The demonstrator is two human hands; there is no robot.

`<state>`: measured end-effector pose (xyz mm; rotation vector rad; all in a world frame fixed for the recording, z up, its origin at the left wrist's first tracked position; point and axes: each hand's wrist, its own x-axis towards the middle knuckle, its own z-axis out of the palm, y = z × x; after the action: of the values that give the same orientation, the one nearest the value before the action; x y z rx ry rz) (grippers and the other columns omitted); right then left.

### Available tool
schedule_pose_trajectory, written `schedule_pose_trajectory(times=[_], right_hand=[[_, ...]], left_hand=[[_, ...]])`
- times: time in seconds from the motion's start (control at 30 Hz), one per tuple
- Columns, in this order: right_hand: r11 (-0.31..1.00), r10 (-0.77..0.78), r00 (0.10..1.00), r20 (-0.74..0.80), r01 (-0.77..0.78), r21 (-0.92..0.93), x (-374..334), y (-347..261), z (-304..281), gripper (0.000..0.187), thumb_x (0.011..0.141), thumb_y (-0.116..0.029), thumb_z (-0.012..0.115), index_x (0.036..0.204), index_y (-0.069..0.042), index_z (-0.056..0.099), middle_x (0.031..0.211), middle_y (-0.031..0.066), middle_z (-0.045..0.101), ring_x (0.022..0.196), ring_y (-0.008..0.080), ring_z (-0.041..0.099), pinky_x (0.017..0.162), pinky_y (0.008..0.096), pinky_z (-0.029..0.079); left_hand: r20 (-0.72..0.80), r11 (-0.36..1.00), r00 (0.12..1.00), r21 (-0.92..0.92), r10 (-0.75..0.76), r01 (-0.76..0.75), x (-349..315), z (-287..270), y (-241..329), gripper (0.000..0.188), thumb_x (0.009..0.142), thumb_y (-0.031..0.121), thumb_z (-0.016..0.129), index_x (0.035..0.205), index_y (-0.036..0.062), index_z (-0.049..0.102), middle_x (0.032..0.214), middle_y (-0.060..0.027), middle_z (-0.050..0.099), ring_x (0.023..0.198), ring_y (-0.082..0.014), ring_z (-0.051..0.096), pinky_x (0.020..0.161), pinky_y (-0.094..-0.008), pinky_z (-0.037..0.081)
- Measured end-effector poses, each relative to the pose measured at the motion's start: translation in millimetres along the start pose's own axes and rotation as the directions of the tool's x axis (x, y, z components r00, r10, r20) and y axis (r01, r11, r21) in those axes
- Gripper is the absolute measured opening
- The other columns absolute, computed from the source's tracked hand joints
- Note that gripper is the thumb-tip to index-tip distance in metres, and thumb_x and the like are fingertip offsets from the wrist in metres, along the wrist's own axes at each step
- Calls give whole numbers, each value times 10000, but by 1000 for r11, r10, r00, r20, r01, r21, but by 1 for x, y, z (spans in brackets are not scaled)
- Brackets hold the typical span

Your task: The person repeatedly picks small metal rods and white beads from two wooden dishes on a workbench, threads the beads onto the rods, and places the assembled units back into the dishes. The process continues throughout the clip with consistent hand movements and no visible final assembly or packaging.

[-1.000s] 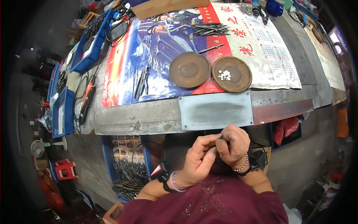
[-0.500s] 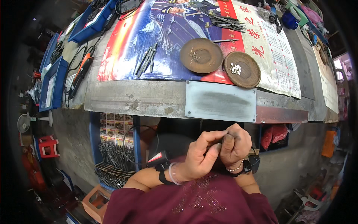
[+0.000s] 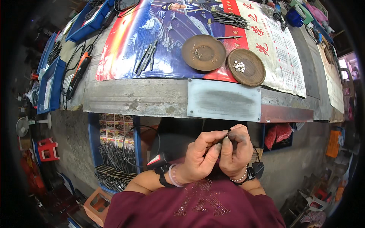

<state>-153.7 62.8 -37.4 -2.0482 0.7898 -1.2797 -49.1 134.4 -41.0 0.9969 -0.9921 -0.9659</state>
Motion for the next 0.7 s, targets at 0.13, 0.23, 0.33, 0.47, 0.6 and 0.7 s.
schedule_pose_trajectory(times=[0.13,0.23,0.33,0.47,0.6,0.7], right_hand=[[994,85,996,-1,-85,-64,0,-6,3,102,821,23,609,863,6,518,758,122,536,628,282,523,594,354,451],[931,304,943,136,-324,170,4,-3,-6,60,892,-15,571,879,29,533,803,125,570,640,205,537,593,298,455],[701,414,889,195,-448,555,7,6,-16,145,962,-63,515,937,64,579,872,102,622,699,133,555,625,271,472],[832,398,898,188,-440,337,-4,8,-11,187,903,-109,638,954,64,589,844,127,618,717,166,589,661,273,491],[963,210,974,80,-220,155,-14,9,7,196,856,-95,674,945,41,565,818,138,585,690,240,572,633,316,478],[993,110,993,44,-108,-52,-17,9,19,152,887,-98,619,931,19,534,803,137,553,691,294,541,610,364,454]], left_hand=[[-9,1000,999,2,-31,31,2,1,-2,321,976,-11,453,1295,-50,453,1068,-75,598,947,-72,553,852,-215,446],[-1,992,997,-98,-80,80,5,2,-4,331,980,1,463,1308,-40,440,1072,-74,597,952,-73,556,828,-208,448],[26,968,997,-239,-73,77,9,4,-4,356,975,-21,467,1328,-30,421,1190,-108,573,1010,-115,588,864,-246,482],[34,926,963,-265,-269,268,9,-9,3,376,993,14,450,1365,-15,402,1125,-47,509,845,-55,530,740,-196,454],[-8,959,973,-175,-230,225,5,-9,1,371,1002,35,428,1371,11,399,1052,-24,549,809,-33,493,706,-181,425],[-61,995,993,6,-100,100,4,-10,-6,357,1004,33,414,1359,-7,424,1045,-9,512,792,-32,478,706,-178,413]])
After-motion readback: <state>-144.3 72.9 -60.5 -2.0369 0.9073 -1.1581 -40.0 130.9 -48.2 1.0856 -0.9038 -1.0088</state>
